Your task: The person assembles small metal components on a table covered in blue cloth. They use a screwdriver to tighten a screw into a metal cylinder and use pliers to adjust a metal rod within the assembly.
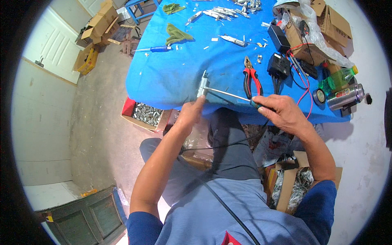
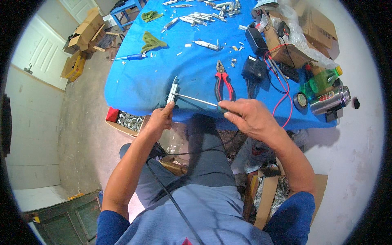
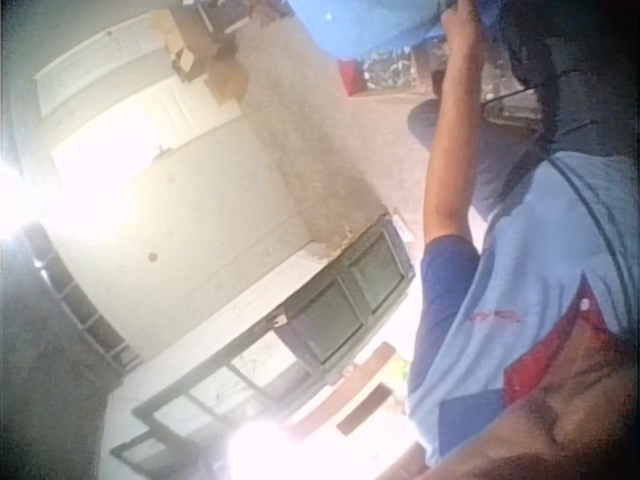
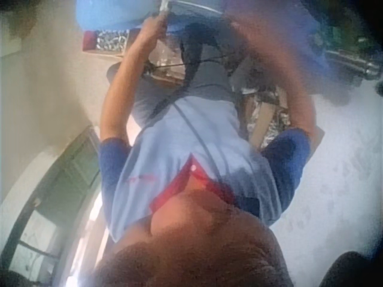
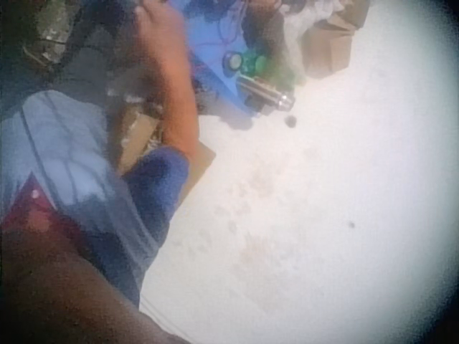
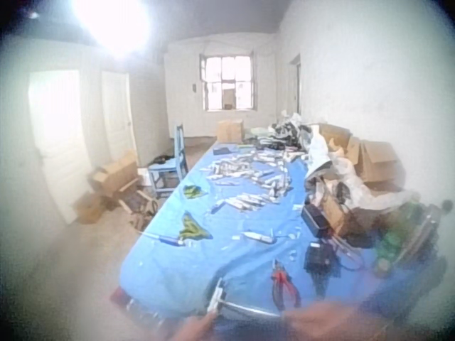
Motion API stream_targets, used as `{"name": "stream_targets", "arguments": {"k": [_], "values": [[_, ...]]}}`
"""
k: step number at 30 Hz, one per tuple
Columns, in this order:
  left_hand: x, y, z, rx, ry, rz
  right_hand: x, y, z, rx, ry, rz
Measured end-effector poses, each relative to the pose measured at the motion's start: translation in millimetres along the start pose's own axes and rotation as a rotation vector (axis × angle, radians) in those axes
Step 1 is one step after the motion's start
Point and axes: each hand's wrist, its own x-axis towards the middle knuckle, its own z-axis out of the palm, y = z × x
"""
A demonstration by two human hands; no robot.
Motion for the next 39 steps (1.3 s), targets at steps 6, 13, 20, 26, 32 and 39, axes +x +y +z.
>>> {"name": "stream_targets", "arguments": {"k": [6,13,20,26,32,39], "values": [[1,-2,-2,-0.022,-0.025,0.005,18,1,-11,-0.015,-0.063,-0.079],[-1,-2,-5,-0.045,-0.068,0.012,2,-25,-24,0.084,-0.028,0.086],[3,-7,-3,-0.074,-0.062,0.027,9,-25,-13,0.137,-0.03,0.107],[4,-8,-5,-0.054,-0.062,0.02,15,-23,-12,0.042,-0.044,0.026],[3,-10,4,-0.05,-0.011,0.036,28,-39,-13,-0.138,-0.121,-0.032],[16,-18,2,0.071,0.063,0.084,24,-1,4,0.236,-0.153,0.112]]}}
